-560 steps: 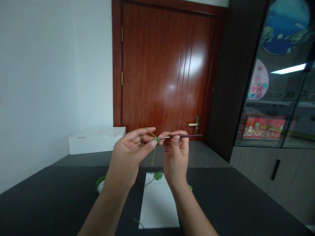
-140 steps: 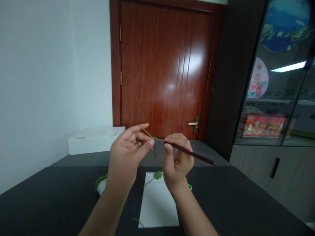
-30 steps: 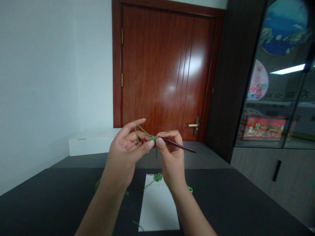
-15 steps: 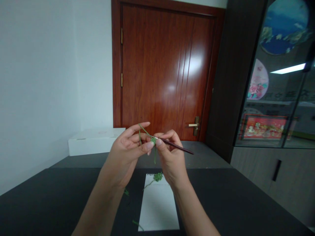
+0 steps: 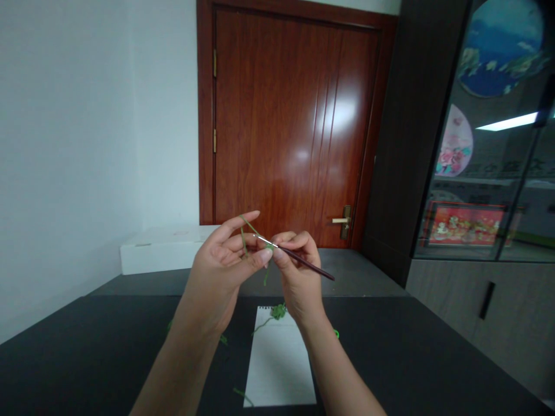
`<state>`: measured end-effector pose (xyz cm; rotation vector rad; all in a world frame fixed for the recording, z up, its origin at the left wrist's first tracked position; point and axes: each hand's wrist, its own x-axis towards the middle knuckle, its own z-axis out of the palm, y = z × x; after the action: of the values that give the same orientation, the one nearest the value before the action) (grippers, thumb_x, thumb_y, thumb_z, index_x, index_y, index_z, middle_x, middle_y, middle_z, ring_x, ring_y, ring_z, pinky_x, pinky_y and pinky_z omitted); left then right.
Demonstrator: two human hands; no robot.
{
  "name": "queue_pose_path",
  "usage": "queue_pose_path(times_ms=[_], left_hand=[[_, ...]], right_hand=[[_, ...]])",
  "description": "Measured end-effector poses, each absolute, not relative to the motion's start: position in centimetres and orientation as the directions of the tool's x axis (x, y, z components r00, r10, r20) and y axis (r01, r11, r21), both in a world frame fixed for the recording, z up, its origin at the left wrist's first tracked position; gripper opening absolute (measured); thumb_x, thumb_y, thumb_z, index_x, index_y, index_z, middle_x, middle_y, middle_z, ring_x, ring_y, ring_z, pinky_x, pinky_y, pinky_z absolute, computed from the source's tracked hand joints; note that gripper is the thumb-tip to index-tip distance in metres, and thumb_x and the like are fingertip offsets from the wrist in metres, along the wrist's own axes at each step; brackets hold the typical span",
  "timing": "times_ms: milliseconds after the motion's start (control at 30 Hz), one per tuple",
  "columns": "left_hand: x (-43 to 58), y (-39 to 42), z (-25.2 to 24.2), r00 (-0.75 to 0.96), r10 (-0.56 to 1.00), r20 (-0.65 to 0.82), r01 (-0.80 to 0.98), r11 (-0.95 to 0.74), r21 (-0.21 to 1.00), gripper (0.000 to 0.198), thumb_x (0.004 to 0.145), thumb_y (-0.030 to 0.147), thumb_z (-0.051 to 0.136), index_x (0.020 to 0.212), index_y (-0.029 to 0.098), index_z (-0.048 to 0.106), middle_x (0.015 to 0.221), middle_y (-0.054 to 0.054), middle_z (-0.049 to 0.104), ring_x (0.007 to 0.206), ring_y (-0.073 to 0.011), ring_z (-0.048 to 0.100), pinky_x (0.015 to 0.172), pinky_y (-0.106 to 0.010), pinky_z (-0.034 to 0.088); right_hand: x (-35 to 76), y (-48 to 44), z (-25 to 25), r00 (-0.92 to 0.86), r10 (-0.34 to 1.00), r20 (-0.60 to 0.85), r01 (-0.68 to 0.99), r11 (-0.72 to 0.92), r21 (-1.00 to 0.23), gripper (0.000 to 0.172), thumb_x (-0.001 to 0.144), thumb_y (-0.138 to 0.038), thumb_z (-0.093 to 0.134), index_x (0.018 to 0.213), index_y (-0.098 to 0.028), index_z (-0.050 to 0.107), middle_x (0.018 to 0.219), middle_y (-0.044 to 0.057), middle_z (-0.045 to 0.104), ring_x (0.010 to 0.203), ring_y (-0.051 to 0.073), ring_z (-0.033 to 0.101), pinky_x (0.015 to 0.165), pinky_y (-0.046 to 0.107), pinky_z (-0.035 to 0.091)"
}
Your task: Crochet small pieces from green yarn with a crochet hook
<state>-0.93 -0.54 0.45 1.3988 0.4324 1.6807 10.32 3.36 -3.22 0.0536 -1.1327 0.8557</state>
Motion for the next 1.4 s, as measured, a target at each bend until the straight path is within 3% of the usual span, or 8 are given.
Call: queue_pose_path(times_ms=[100,300,600,1033,1167,1267,1333,1400], left_hand=[[-0.9,-0.7,0.5,0.046,0.790,0.611,-0.395,-0.548,0.738,0.070,0.070,0.010,0.085,0.134,0.014,0.058,0.077,-0.002,0.072,0.069,-0.0127,0.063,0.066,-0.023,0.050],[-0.9,-0.6,0.5,0.066,0.781,0.621,-0.396,-0.551,0.734,0.081,0.068,0.008,0.085,0.141,0.017,0.053,0.078,-0.001,0.071,0.075,-0.0142,0.065,0.072,-0.025,0.051],[-1.4,-0.6,0.3,0.212,0.745,0.633,-0.404,-0.523,0.751,0.091,0.070,0.008,0.084,0.150,0.017,0.042,0.074,0.000,0.069,0.073,-0.0172,0.065,0.074,-0.030,0.049],[-1.5,-0.2,0.3,0.258,0.733,0.630,-0.448,-0.487,0.750,0.084,0.071,0.008,0.080,0.147,0.010,0.043,0.075,-0.002,0.069,0.072,-0.0181,0.064,0.072,-0.034,0.053],[-1.4,-0.5,0.4,0.178,0.726,0.664,-0.400,-0.563,0.723,0.086,0.072,0.010,0.081,0.149,0.014,0.042,0.077,-0.003,0.070,0.071,-0.0156,0.063,0.069,-0.029,0.051],[-1.2,-0.8,0.7,0.091,0.725,0.683,-0.342,-0.621,0.705,0.089,0.071,0.010,0.083,0.150,0.021,0.043,0.078,-0.001,0.070,0.069,-0.0132,0.061,0.067,-0.025,0.050],[-1.0,-1.0,0.8,0.050,0.719,0.693,-0.316,-0.647,0.694,0.091,0.071,0.009,0.084,0.151,0.025,0.043,0.079,-0.001,0.070,0.067,-0.0114,0.059,0.065,-0.022,0.049],[-0.9,-1.2,0.9,0.009,0.716,0.698,-0.300,-0.664,0.685,0.092,0.070,0.008,0.084,0.151,0.027,0.043,0.080,-0.001,0.070,0.066,-0.0098,0.056,0.062,-0.019,0.047]], right_hand=[[10.0,3.3,-3.2,0.131,0.617,0.776,-0.678,0.627,-0.384,0.021,0.079,-0.028,0.081,0.081,-0.024,0.061,0.082,-0.003,0.064,0.074,0.013,0.060,0.066,0.027,0.050],[9.6,3.1,-3.2,0.029,0.716,0.697,-0.768,0.462,-0.443,0.026,0.080,-0.043,0.079,0.082,-0.025,0.060,0.082,-0.003,0.057,0.073,0.013,0.054,0.076,0.029,0.048],[10.9,3.1,-2.7,-0.197,0.710,0.676,-0.810,0.271,-0.521,0.031,0.085,-0.044,0.072,0.072,-0.023,0.053,0.061,-0.007,0.029,0.057,0.014,0.029,0.059,0.027,0.037],[11.6,2.8,-2.4,-0.287,0.682,0.673,-0.800,0.216,-0.559,0.025,0.085,-0.035,0.072,0.072,-0.019,0.059,0.059,-0.006,0.035,0.058,0.011,0.036,0.057,0.024,0.034],[11.3,2.6,-2.4,-0.200,0.675,0.710,-0.786,0.322,-0.528,0.022,0.091,-0.033,0.067,0.076,-0.019,0.059,0.063,-0.005,0.046,0.063,0.011,0.046,0.063,0.024,0.040],[11.1,2.4,-2.4,-0.031,0.627,0.778,-0.704,0.539,-0.462,0.020,0.091,-0.032,0.069,0.080,-0.022,0.056,0.070,-0.004,0.056,0.065,0.011,0.052,0.067,0.027,0.045],[11.2,2.4,-2.4,0.115,0.527,0.842,-0.559,0.735,-0.384,0.016,0.090,-0.027,0.070,0.085,-0.023,0.056,0.076,-0.003,0.060,0.068,0.013,0.058,0.068,0.029,0.048],[11.5,2.4,-2.6,0.234,0.329,0.915,-0.299,0.920,-0.254,0.011,0.090,-0.021,0.070,0.088,-0.024,0.059,0.080,-0.002,0.062,0.074,0.015,0.062,0.071,0.032,0.050]])
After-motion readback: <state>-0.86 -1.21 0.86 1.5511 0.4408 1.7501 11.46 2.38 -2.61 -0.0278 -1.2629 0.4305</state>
